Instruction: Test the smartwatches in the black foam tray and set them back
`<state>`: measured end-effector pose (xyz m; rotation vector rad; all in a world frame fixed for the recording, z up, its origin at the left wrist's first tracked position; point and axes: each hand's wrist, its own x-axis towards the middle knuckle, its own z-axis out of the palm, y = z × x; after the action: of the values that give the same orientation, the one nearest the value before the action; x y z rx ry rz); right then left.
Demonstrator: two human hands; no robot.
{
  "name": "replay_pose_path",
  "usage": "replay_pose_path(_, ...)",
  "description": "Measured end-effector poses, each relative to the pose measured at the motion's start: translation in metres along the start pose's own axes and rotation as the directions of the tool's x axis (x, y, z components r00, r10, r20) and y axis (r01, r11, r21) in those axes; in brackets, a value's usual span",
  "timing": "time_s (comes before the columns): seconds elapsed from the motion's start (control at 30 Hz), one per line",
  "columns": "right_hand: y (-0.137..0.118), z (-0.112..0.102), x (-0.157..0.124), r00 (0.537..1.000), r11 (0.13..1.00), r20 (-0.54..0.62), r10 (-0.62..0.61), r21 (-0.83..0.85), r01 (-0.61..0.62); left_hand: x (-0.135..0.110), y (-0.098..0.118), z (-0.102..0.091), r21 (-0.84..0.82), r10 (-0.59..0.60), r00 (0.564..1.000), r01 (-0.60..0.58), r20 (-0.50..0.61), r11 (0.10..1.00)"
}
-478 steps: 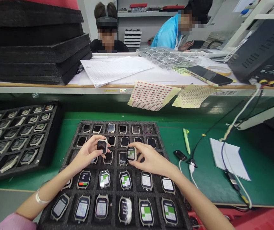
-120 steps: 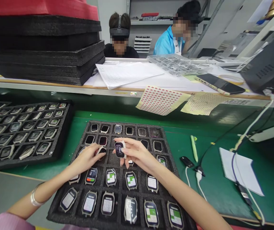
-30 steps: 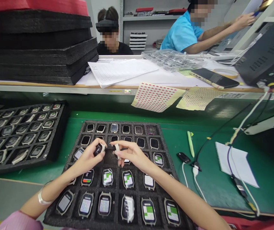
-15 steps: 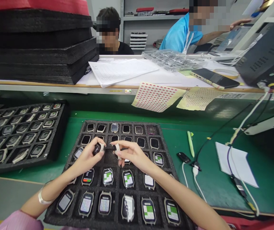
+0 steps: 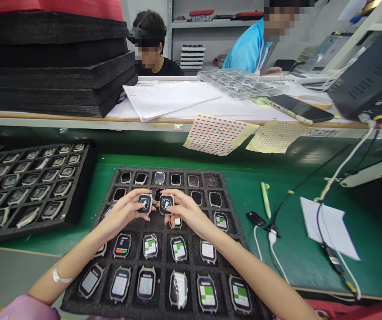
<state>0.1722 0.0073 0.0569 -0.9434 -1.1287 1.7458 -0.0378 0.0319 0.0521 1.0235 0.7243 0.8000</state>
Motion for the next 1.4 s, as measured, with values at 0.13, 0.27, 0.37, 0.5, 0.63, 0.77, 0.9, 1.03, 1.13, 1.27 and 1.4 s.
replay_pose_path(0.13, 0.003, -0.003, 0.000, 0.999, 0.998, -0.044, -0.030, -0.052, 0.028, 0.000, -0.002, -0.001, 0.004, 0.022, 1.000, -0.022, -0.020, 1.000)
replay_pose_path(0.27, 0.005, -0.004, 0.000, 0.998, 0.996, -0.045, -0.050, -0.073, 0.047, 0.001, -0.006, -0.002, 0.055, 0.049, 0.999, -0.049, -0.007, 0.997)
replay_pose_path(0.37, 0.004, -0.002, -0.001, 0.997, 0.996, -0.048, -0.063, -0.073, 0.059, 0.001, -0.007, -0.003, 0.075, 0.052, 0.998, -0.053, 0.020, 0.996)
replay_pose_path(0.5, 0.005, -0.002, -0.001, 0.996, 0.995, -0.049, -0.076, -0.068, 0.073, -0.001, -0.005, -0.001, 0.101, 0.053, 0.998, -0.057, 0.034, 0.993)
replay_pose_path(0.63, 0.005, -0.002, -0.002, 0.995, 0.992, -0.049, -0.085, -0.092, 0.081, -0.002, -0.005, 0.001, 0.148, 0.068, 0.997, -0.073, 0.039, 0.986)
replay_pose_path(0.77, 0.003, 0.001, -0.002, 0.995, 0.990, 0.018, -0.100, -0.100, 0.102, -0.001, -0.010, -0.003, 0.336, 0.131, 0.991, -0.127, 0.010, 0.933)
replay_pose_path(0.9, 0.003, 0.003, -0.002, 0.994, 0.992, 0.076, -0.079, -0.090, 0.086, -0.001, -0.014, -0.005, 0.530, 0.191, 0.982, -0.162, -0.001, 0.833)
replay_pose_path(1.03, 0.004, 0.004, -0.003, 0.996, 0.991, 0.077, -0.046, -0.122, 0.055, -0.004, -0.013, -0.004, 0.596, 0.227, 0.973, -0.204, 0.038, 0.777)
replay_pose_path(1.13, 0.005, 0.005, -0.003, 0.996, 0.992, 0.068, -0.057, -0.111, 0.064, -0.005, -0.013, -0.004, 0.586, 0.234, 0.972, -0.205, 0.028, 0.784)
replay_pose_path(1.27, 0.006, 0.004, -0.002, 0.995, 0.995, 0.088, -0.054, -0.082, 0.061, -0.004, -0.012, -0.003, 0.544, 0.212, 0.977, -0.174, -0.009, 0.821)
replay_pose_path(1.4, 0.005, 0.004, -0.002, 0.996, 0.997, 0.085, -0.040, -0.058, 0.045, -0.004, -0.011, -0.001, 0.529, 0.211, 0.977, -0.193, 0.028, 0.826)
